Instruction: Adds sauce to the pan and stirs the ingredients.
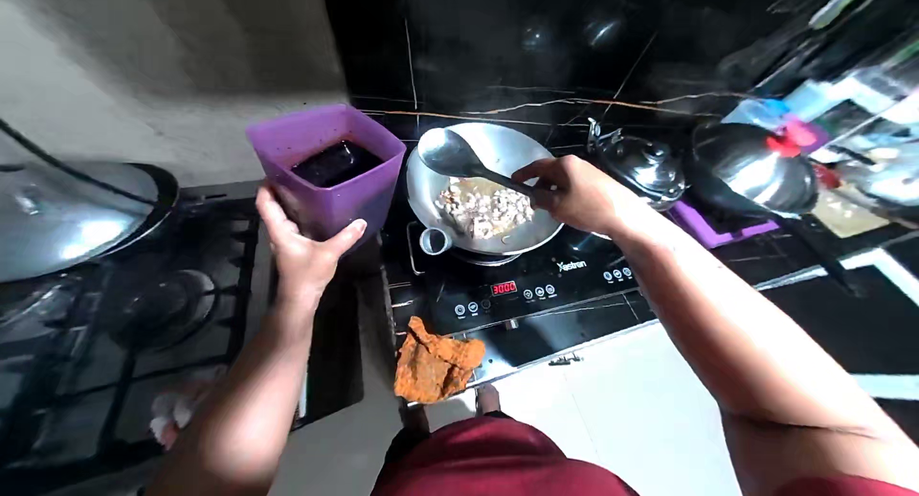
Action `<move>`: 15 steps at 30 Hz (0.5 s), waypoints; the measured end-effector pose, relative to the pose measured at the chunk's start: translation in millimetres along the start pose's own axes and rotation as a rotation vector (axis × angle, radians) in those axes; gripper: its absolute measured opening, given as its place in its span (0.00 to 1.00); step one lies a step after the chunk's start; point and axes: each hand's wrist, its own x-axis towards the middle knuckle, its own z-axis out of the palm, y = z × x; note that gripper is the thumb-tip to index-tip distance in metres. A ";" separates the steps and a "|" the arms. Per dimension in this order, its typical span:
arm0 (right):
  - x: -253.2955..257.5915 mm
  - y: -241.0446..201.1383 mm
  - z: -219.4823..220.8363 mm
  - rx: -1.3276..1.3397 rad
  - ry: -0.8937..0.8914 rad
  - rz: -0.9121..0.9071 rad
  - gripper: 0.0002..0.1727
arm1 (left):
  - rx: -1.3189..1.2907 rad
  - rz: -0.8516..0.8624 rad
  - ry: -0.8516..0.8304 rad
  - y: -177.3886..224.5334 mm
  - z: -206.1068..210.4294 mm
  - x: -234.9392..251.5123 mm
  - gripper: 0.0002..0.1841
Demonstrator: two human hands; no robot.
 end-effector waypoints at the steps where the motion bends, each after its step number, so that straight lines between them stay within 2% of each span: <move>1: 1.3 -5.0 -1.5 -0.021 -0.002 0.005 0.19 | 0.007 0.028 -0.015 -5.9 2.9 6.8 0.66; 8: 12.2 -16.4 -22.4 -0.132 -0.023 0.070 0.17 | 0.195 0.164 -0.074 -24.8 30.4 39.4 0.66; 15: 18.7 -11.3 -39.8 -0.073 -0.055 0.141 0.15 | 0.338 0.261 -0.072 -32.6 60.0 53.0 0.65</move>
